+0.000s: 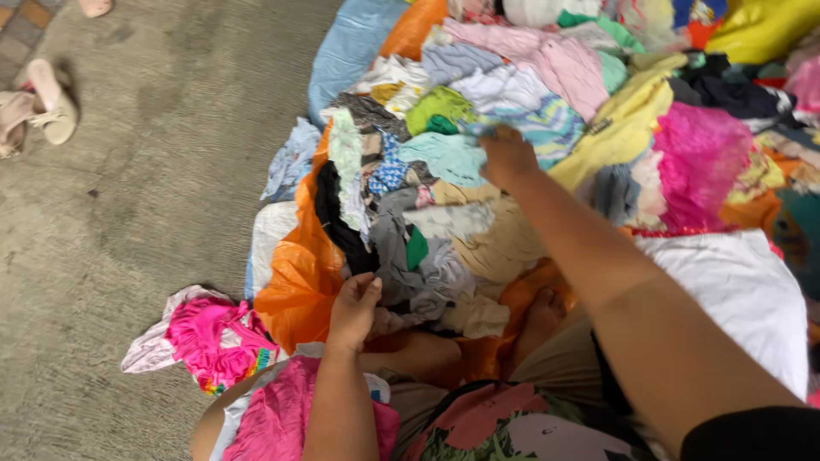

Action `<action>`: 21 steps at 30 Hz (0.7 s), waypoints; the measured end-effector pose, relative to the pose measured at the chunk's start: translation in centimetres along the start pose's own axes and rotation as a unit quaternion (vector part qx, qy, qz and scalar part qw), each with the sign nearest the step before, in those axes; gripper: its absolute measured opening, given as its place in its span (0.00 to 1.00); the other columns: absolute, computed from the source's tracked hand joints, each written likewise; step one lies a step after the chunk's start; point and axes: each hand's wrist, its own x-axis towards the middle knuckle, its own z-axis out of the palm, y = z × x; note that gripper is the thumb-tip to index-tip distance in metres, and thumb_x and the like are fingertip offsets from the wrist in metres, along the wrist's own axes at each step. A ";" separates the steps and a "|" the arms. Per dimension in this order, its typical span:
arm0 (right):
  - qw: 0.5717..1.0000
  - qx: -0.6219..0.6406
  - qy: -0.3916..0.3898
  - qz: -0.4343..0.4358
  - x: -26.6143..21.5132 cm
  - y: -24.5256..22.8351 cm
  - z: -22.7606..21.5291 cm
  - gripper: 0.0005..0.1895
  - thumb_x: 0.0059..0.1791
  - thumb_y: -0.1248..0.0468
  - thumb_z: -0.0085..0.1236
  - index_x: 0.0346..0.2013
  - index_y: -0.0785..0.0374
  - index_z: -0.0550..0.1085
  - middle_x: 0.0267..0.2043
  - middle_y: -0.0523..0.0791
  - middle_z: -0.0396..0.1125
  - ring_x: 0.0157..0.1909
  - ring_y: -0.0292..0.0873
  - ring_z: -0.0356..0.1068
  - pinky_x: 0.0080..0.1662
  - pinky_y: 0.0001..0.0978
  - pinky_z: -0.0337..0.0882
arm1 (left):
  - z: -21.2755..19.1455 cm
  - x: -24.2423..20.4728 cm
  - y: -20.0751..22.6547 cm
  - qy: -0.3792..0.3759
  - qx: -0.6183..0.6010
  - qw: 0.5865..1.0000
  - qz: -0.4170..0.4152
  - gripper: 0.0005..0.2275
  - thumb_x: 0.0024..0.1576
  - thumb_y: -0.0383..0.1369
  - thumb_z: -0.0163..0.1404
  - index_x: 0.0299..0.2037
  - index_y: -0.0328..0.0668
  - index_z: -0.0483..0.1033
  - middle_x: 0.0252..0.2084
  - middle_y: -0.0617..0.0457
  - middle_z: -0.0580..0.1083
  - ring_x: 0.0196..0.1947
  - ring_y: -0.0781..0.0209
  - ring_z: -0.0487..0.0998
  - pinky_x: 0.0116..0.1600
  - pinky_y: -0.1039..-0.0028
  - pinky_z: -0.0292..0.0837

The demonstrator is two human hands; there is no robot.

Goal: The person sorts and folds various pieces of clothing from a pile on the floor, including t-shirts, shorts, and children's underwear, by hand.

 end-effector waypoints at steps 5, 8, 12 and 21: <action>0.994 -0.038 0.060 -0.078 0.4 -1.9 4.5 0.15 0.42 0.54 0.66 0.40 0.53 0.81 0.46 0.48 0.71 0.55 0.58 0.73 0.48 0.55 0.77 | -0.1 -0.5 1.3 0.088 -0.033 0.988 0.120 0.17 0.61 0.36 0.56 0.57 0.35 0.76 0.50 0.40 0.79 0.53 0.49 0.80 0.56 0.60 0.77; 0.956 0.206 -0.105 -0.179 -2.7 -4.2 2.3 0.06 0.44 0.63 0.58 0.33 0.59 0.71 0.38 0.56 0.70 0.44 0.67 0.73 0.39 0.61 0.71 | 0.3 -3.5 5.2 0.143 0.060 0.918 0.364 0.18 0.55 0.28 0.62 0.56 0.37 0.77 0.50 0.39 0.73 0.56 0.38 0.76 0.59 0.53 0.74; 0.896 0.252 -0.293 -0.218 -8.0 -8.1 -7.0 0.10 0.54 0.60 0.54 0.43 0.60 0.78 0.42 0.52 0.75 0.36 0.50 0.74 0.37 0.42 0.72 | 1.4 -5.0 8.8 0.022 0.121 0.901 0.415 0.23 0.56 0.32 0.62 0.61 0.47 0.71 0.62 0.33 0.62 0.69 0.26 0.59 0.69 0.33 0.48; 0.908 0.279 -0.222 -0.221 -13.0 -4.1 -15.3 0.15 0.51 0.61 0.58 0.50 0.64 0.79 0.41 0.54 0.79 0.44 0.54 0.80 0.49 0.51 0.76 | 3.2 -6.9 11.0 -0.102 0.005 0.871 0.481 0.14 0.57 0.23 0.57 0.51 0.42 0.72 0.44 0.47 0.70 0.48 0.48 0.73 0.55 0.55 0.70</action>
